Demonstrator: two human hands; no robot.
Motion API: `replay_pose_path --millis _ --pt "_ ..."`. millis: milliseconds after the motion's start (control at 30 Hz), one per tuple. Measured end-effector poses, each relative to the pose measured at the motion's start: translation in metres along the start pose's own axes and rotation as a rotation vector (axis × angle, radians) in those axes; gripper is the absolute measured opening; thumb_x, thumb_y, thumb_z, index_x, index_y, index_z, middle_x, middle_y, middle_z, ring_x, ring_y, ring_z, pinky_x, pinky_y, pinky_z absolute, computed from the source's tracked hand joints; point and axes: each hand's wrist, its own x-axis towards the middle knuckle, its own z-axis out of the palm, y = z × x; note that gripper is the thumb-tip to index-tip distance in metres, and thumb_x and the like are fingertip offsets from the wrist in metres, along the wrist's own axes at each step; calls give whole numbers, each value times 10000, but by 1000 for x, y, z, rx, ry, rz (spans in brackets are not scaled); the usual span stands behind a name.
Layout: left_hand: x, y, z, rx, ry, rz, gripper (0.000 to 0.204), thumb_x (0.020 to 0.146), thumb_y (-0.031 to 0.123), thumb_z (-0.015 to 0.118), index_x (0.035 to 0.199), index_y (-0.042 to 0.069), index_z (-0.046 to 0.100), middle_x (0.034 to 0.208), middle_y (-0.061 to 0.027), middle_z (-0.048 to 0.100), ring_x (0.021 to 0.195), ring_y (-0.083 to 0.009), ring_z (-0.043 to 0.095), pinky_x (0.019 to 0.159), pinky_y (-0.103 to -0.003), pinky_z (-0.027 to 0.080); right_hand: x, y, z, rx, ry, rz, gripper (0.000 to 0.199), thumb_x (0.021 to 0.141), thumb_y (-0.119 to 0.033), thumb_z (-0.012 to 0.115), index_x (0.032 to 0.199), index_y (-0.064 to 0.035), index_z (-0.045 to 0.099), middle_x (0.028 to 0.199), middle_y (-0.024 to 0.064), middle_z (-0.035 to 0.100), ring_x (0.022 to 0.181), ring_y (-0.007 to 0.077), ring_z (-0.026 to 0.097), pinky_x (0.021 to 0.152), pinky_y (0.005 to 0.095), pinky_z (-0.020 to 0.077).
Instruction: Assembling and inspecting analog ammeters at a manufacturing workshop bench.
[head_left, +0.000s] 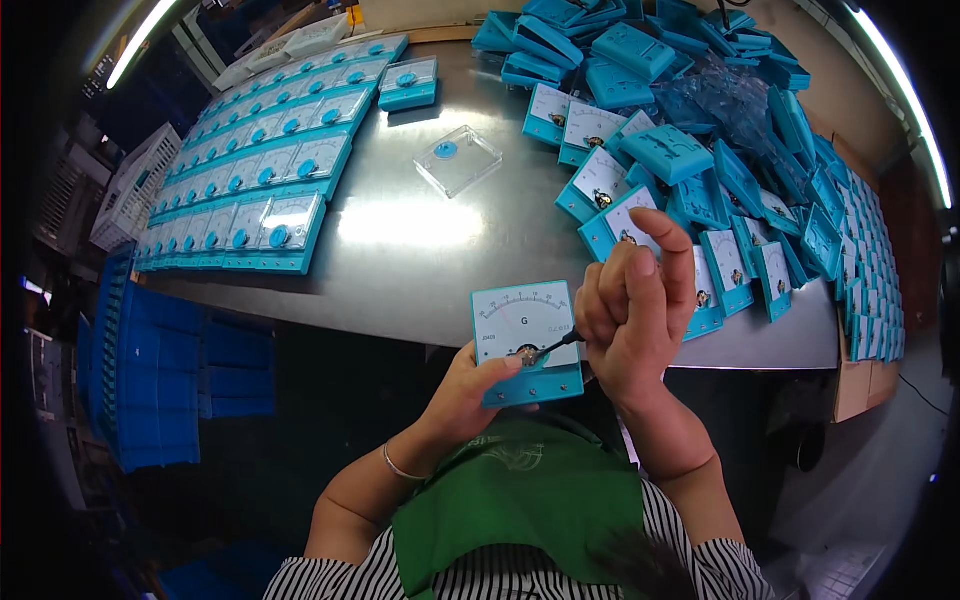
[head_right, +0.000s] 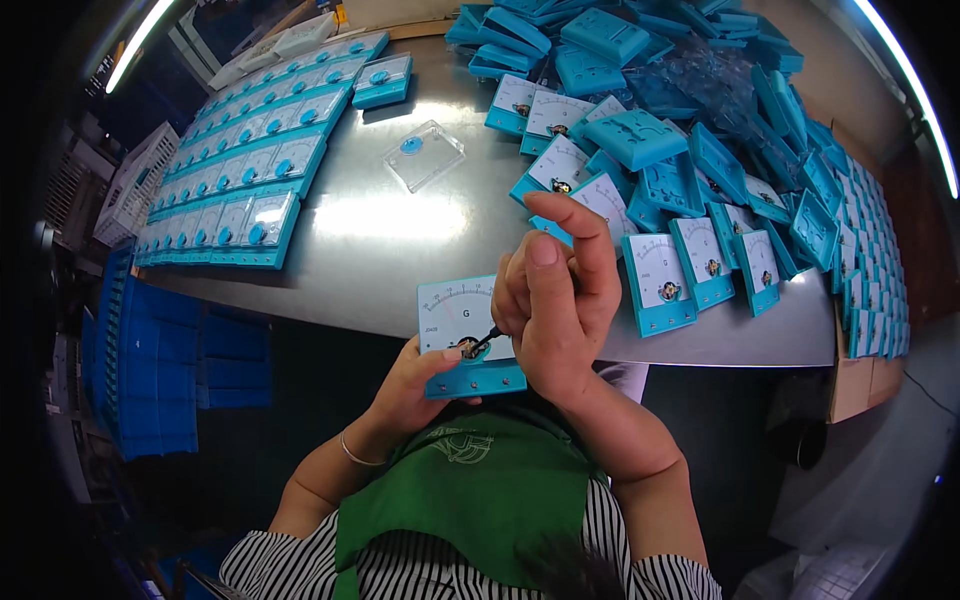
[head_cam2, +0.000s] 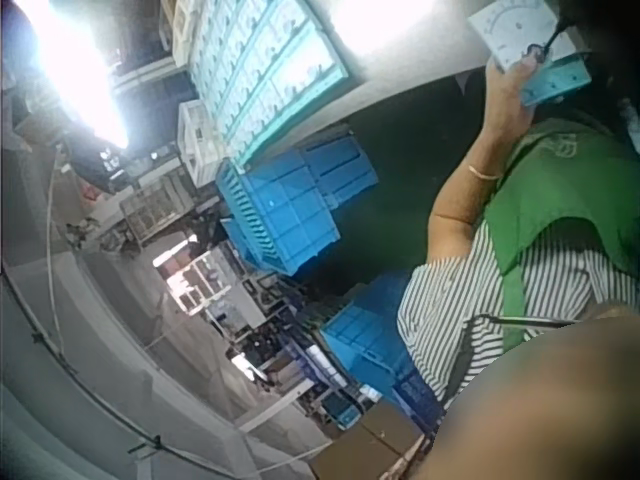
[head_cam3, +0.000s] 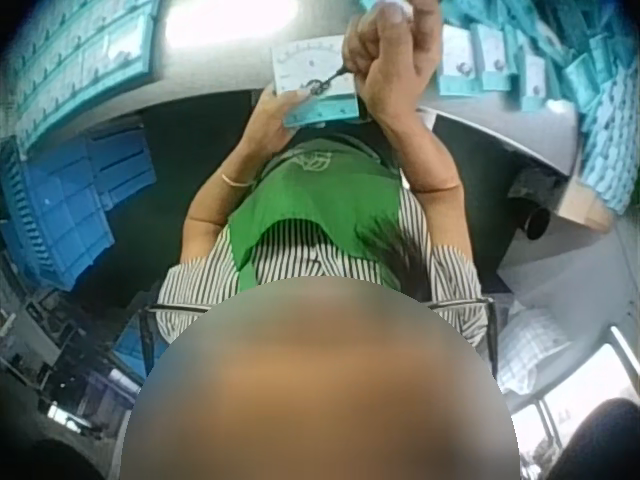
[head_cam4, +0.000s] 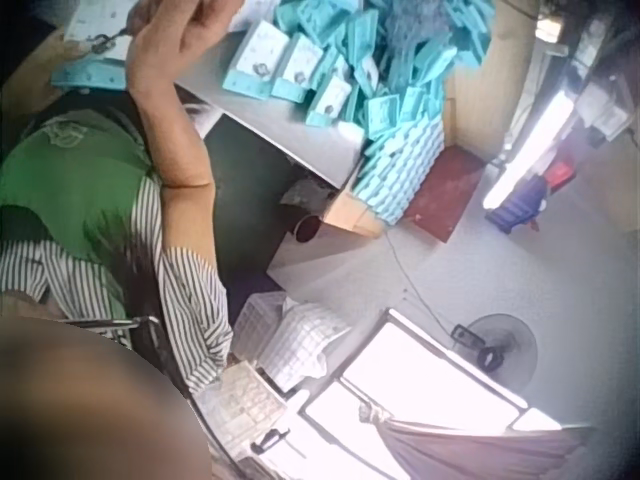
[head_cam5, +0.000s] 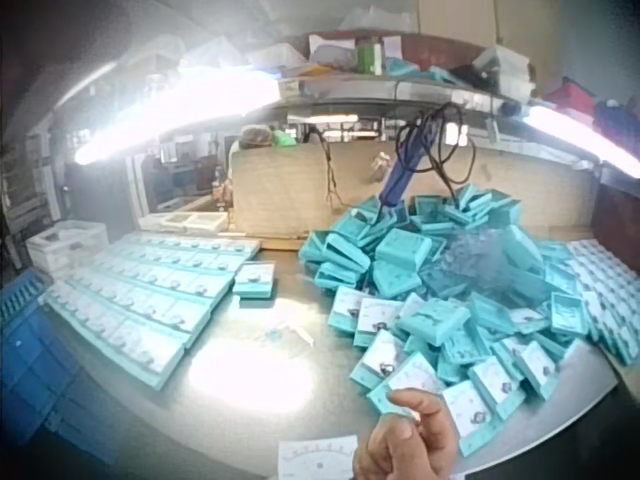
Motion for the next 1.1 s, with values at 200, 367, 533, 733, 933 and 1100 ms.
replay_pose_path --millis 200,367,533,733,933,1100 --pt "-9 -3 2 3 26 -45 454 850 166 639 1228 -9 458 1106 -123 586 850 -196 645 641 -329 585 -13 -1 -2 47 -73 37 255 984 -97 412 1219 -4 453 572 -33 355 423 33 273 380 212 257" --pt "-10 -3 -1 67 -19 -42 396 852 139 641 1188 -12 494 1050 -110 613 810 -185 649 613 -319 572 -9 -3 -7 144 -312 144 232 973 -61 400 1177 21 476 580 -33 347 432 32 280 389 213 255" --pt "-9 2 5 227 -31 -23 333 853 118 645 1135 -24 538 990 -103 643 785 -170 648 608 -301 556 20 9 -8 70 88 647 192 966 -143 428 1113 -49 507 582 -31 306 411 55 266 349 215 237" --pt "-11 -1 -10 325 24 60 339 850 104 653 1134 -41 537 993 -118 643 780 -171 647 610 -305 562 10 -11 -23 84 126 444 301 916 -153 544 1187 -35 487 691 9 464 484 48 394 422 212 332" --pt "-14 6 -7 274 85 118 370 843 134 679 1130 -50 535 996 -122 636 804 -179 649 613 -315 586 -42 0 -47 -884 -358 550 585 826 -87 671 1353 -42 421 925 33 578 613 31 485 521 180 398" --pt "-19 2 -8 324 78 140 377 844 149 678 1131 -49 536 996 -129 632 800 -180 651 615 -313 588 -38 9 -64 -635 -478 716 669 830 -107 667 1410 -10 348 936 83 619 671 79 549 576 218 441"
